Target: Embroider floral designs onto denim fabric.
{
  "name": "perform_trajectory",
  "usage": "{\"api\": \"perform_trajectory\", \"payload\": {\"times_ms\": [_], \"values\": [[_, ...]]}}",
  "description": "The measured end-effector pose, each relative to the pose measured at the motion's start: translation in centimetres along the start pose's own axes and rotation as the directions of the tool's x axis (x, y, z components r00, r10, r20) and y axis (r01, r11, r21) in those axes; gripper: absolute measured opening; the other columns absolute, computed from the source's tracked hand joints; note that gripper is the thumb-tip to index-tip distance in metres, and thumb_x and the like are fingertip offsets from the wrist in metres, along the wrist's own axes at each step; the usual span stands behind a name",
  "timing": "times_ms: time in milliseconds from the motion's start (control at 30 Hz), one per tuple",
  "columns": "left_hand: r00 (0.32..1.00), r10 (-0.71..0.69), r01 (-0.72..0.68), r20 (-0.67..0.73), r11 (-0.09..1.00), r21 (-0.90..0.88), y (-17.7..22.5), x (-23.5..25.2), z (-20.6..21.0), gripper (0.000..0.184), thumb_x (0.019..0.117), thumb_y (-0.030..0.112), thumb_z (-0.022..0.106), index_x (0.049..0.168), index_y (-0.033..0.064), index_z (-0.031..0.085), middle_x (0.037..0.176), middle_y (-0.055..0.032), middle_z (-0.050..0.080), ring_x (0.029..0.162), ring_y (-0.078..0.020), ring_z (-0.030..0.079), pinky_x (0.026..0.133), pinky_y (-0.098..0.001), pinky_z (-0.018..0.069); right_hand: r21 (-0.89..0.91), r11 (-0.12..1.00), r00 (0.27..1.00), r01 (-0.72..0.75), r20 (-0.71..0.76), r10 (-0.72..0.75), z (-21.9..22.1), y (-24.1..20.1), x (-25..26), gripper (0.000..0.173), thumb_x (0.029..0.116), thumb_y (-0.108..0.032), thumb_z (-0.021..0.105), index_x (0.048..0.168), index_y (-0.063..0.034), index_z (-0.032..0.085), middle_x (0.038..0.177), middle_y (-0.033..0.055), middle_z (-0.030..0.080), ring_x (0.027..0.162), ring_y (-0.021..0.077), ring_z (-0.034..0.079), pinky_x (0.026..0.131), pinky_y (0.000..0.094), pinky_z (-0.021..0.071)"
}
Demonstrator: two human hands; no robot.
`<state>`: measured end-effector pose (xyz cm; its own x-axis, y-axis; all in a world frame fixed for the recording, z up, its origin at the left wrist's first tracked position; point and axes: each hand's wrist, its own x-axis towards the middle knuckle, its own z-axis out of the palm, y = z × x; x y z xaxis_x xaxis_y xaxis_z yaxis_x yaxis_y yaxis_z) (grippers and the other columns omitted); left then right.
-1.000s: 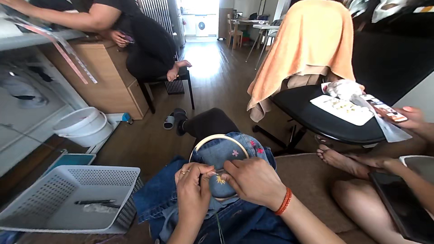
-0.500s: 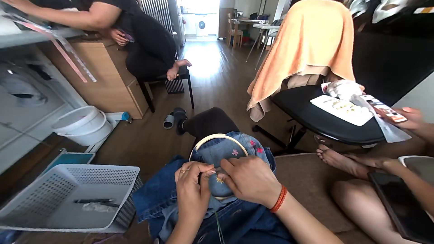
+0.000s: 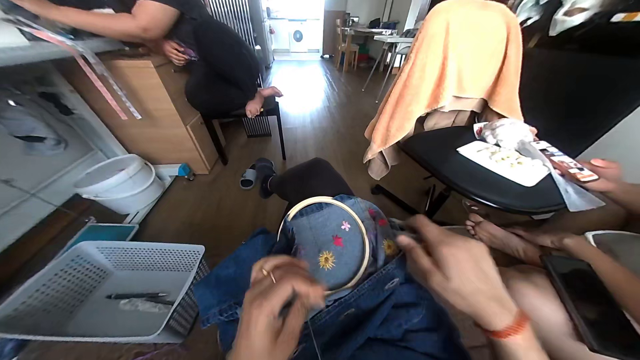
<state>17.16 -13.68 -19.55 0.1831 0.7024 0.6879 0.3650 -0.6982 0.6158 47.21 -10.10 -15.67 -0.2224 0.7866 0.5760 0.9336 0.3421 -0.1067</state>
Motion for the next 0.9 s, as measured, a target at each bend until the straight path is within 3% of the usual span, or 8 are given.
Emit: {"api": "perform_trajectory", "payload": {"times_ms": [133, 267, 333, 467, 600, 733, 833, 900], "values": [[0.76, 0.143, 0.07, 0.635, 0.952, -0.297, 2.9, -0.6, -4.9, 0.025, 0.1001, 0.021, 0.066, 0.116, 0.0029, 0.074, 0.113, -0.0142, 0.074, 0.115, -0.0231, 0.068, 0.107, -0.0396, 0.0492, -0.134, 0.921, 0.861, -0.367, 0.325, 0.391, -1.2, 7.2, -6.3, 0.06, 0.1026, -0.053, 0.045, 0.117, 0.0021, 0.066, 0.085, 0.0267, 0.07, 0.077, 0.0512, 0.069, 0.063, 0.0709, 0.0509], [0.97, -0.154, 0.196, 0.186, 0.953, -0.231, 0.2, 0.7, -5.9, 0.029, 0.0957, 0.033, 0.071, 0.12, 0.017, 0.071, 0.119, 0.0025, 0.073, 0.112, -0.0094, 0.068, 0.098, -0.0309, 0.0575, -0.215, 0.745, 0.41, -0.631, 0.723, 0.556, 0.8, 11.7, -10.6, 0.055, 0.1029, -0.036, 0.059, 0.133, 0.0097, 0.057, 0.121, 0.0384, 0.063, 0.116, 0.0565, 0.06, 0.099, 0.0733, 0.042], [0.922, -0.374, 0.367, -0.102, 0.927, -0.079, -2.2, 2.5, -4.4, 0.039, 0.0905, 0.033, 0.071, 0.122, 0.0106, 0.065, 0.116, 0.0, 0.071, 0.104, -0.0109, 0.069, 0.088, -0.0309, 0.0594, -0.137, 0.749, 0.464, -0.648, 0.709, 0.531, 1.4, 12.1, -11.4, 0.051, 0.0987, -0.029, 0.066, 0.131, 0.0104, 0.06, 0.121, 0.0379, 0.063, 0.115, 0.0554, 0.061, 0.1, 0.0724, 0.0428], [0.743, -0.655, 0.639, 0.136, 0.755, 0.145, -4.7, 5.1, -2.1, 0.055, 0.0865, 0.045, 0.076, 0.124, 0.0053, 0.067, 0.128, -0.0137, 0.063, 0.121, -0.0277, 0.059, 0.103, -0.0517, 0.048, 0.246, 0.855, 0.847, -0.456, 0.413, 0.333, 0.0, 9.1, -8.1, 0.035, 0.0979, -0.025, 0.067, 0.118, 0.0047, 0.067, 0.101, 0.0225, 0.071, 0.086, 0.0356, 0.072, 0.079, 0.0546, 0.0588], [0.909, -0.411, 0.411, 0.067, 0.911, 0.011, -2.7, 5.3, -1.4, 0.033, 0.088, 0.04, 0.072, 0.112, 0.0172, 0.071, 0.103, 0.0034, 0.072, 0.097, -0.0089, 0.069, 0.086, -0.0329, 0.06, 0.586, 0.779, 0.961, -0.225, 0.263, 0.08, -0.7, 3.9, -3.9, 0.039, 0.1, -0.04, 0.061, 0.121, -0.0082, 0.066, 0.095, 0.0001, 0.073, 0.074, 0.0071, 0.068, 0.062, 0.0279, 0.0589], [0.972, 0.215, -0.213, -0.091, 0.976, 0.035, 1.6, 5.3, -1.5, 0.013, 0.0999, 0.035, 0.064, 0.104, 0.0234, 0.07, 0.105, 0.0144, 0.07, 0.104, 0.0022, 0.063, 0.092, -0.0175, 0.0518, 0.958, 0.268, 0.972, -0.1, 0.152, -0.18, -2.0, -1.4, -1.6, 0.051, 0.1039, -0.058, 0.043, 0.134, -0.0199, 0.059, 0.119, -0.0072, 0.073, 0.094, 0.0016, 0.071, 0.073, 0.0202, 0.0602], [0.844, 0.533, -0.51, -0.049, 0.829, 0.23, 3.1, 4.6, -2.0, 0.011, 0.1023, 0.03, 0.062, 0.109, 0.0305, 0.07, 0.12, 0.016, 0.064, 0.12, -0.0048, 0.053, 0.106, -0.025, 0.0374, 0.883, -0.462, 0.997, -0.078, 0.074, -0.028, -4.2, -5.0, -0.7, 0.05, 0.1001, -0.056, 0.049, 0.129, -0.022, 0.071, 0.124, -0.0029, 0.074, 0.115, 0.0073, 0.069, 0.101, 0.029, 0.0558], [0.815, 0.579, -0.547, 0.001, 0.769, 0.331, 2.5, 3.1, -2.0, 0.014, 0.1003, 0.03, 0.065, 0.113, 0.0326, 0.071, 0.125, 0.0168, 0.063, 0.123, -0.0076, 0.05, 0.108, -0.0293, 0.0311, 0.779, -0.614, 0.946, -0.13, 0.283, 0.158, -4.3, -6.2, -1.1, 0.035, 0.0965, -0.041, 0.065, 0.117, -0.0153, 0.075, 0.112, 0.0049, 0.077, 0.103, 0.0141, 0.074, 0.089, 0.0343, 0.0621]]}}
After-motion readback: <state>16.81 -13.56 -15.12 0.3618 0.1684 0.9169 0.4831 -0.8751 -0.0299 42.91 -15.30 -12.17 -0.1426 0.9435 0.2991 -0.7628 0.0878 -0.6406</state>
